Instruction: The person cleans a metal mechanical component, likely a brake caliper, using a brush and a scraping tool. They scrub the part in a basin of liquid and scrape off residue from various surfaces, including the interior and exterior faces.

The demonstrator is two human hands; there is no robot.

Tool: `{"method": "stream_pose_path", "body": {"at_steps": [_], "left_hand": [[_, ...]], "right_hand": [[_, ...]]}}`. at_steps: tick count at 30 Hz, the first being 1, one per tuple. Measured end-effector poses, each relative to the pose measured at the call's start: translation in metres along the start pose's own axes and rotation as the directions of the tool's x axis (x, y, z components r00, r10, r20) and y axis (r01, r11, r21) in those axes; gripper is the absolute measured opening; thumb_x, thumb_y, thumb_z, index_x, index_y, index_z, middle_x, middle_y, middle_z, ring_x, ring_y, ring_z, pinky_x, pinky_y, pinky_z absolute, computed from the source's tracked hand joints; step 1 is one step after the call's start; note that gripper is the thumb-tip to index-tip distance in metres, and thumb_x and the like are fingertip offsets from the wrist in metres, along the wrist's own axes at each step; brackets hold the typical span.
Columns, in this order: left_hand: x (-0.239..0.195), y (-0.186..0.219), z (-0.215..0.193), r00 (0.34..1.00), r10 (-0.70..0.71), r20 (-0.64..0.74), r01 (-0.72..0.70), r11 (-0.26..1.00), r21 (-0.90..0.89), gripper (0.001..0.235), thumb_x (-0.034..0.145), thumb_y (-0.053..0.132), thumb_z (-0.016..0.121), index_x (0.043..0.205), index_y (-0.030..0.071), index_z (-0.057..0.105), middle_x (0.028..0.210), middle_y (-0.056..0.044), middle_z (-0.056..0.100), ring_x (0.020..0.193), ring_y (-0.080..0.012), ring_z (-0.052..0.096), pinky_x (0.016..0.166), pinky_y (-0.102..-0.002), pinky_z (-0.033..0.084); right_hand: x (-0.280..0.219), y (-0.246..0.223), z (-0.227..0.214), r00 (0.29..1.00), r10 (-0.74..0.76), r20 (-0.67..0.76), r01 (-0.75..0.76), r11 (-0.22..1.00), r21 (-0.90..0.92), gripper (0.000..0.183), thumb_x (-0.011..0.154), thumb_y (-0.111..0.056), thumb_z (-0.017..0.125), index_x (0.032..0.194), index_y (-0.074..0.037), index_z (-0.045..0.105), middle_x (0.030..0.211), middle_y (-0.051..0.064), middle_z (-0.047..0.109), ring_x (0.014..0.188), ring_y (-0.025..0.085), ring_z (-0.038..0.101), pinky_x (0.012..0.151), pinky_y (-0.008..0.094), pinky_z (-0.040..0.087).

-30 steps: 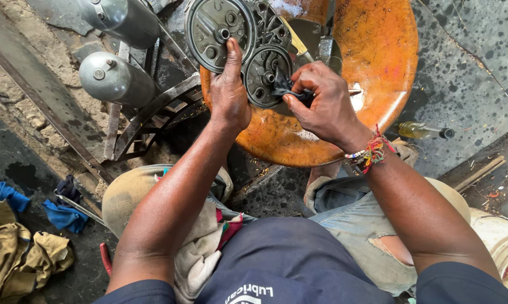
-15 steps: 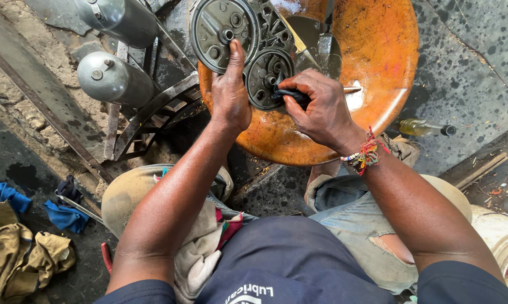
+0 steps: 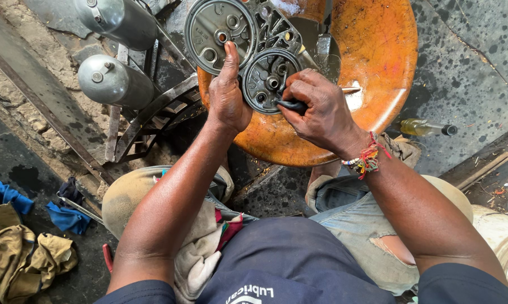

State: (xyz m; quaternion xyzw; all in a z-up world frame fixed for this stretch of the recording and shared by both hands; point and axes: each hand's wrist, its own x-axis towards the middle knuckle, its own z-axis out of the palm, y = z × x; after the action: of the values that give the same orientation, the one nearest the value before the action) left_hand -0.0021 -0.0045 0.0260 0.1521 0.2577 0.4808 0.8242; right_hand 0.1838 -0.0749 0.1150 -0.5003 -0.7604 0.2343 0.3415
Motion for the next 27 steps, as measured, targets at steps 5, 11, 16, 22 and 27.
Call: {"method": "stream_pose_path", "body": {"at_steps": [5,11,16,22,27], "left_hand": [[-0.002,0.001,0.003,0.999,0.035,0.029,-0.036,0.999,0.022,0.067,0.105,0.050,0.054,0.148,0.000,0.045,0.132,-0.015,0.063,0.120,-0.0249,0.066,0.106,-0.044,0.057],[-0.001,-0.002,0.005,0.999,0.035,0.013,-0.036,0.999,0.022,0.064,0.106,0.048,0.054,0.145,-0.001,0.048,0.129,-0.014,0.064,0.116,-0.0242,0.067,0.103,-0.044,0.059],[0.001,-0.007,0.003,0.996,0.077,-0.035,-0.075,0.995,0.062,0.058,0.105,0.043,0.059,0.143,0.000,0.047,0.128,-0.013,0.062,0.114,-0.0232,0.066,0.098,-0.044,0.060],[0.004,-0.006,-0.003,0.992,0.120,-0.043,-0.115,0.988,0.101,0.065,0.104,0.045,0.061,0.149,0.003,0.041,0.137,-0.014,0.055,0.122,-0.0233,0.062,0.102,-0.045,0.059],[0.006,-0.010,-0.010,0.985,0.162,-0.058,-0.150,0.972,0.179,0.075,0.101,0.047,0.061,0.154,0.003,0.032,0.148,-0.016,0.048,0.137,-0.0263,0.052,0.114,-0.048,0.052]], "right_hand": [[-0.001,-0.003,-0.002,0.999,-0.037,-0.019,0.036,0.999,-0.033,0.023,0.084,0.003,0.077,0.105,-0.003,0.071,0.101,0.011,0.065,0.096,0.029,0.066,0.082,0.039,0.056],[-0.002,-0.007,-0.001,0.994,-0.065,0.092,0.077,0.988,-0.131,0.036,0.085,0.002,0.074,0.117,-0.012,0.077,0.101,0.009,0.060,0.094,0.028,0.062,0.079,0.039,0.054],[-0.002,-0.002,0.002,0.984,-0.096,0.152,0.125,0.973,-0.194,0.044,0.082,0.002,0.072,0.122,-0.015,0.076,0.105,0.009,0.058,0.097,0.027,0.061,0.081,0.039,0.054],[-0.001,-0.001,0.005,0.975,-0.121,0.187,0.168,0.952,-0.256,0.052,0.080,0.001,0.071,0.128,-0.017,0.075,0.105,0.009,0.059,0.096,0.028,0.060,0.080,0.039,0.053],[-0.003,-0.005,0.014,0.979,-0.077,0.187,0.127,0.954,-0.273,0.044,0.085,0.000,0.072,0.127,-0.014,0.074,0.105,0.009,0.060,0.098,0.027,0.063,0.078,0.039,0.054]]}}
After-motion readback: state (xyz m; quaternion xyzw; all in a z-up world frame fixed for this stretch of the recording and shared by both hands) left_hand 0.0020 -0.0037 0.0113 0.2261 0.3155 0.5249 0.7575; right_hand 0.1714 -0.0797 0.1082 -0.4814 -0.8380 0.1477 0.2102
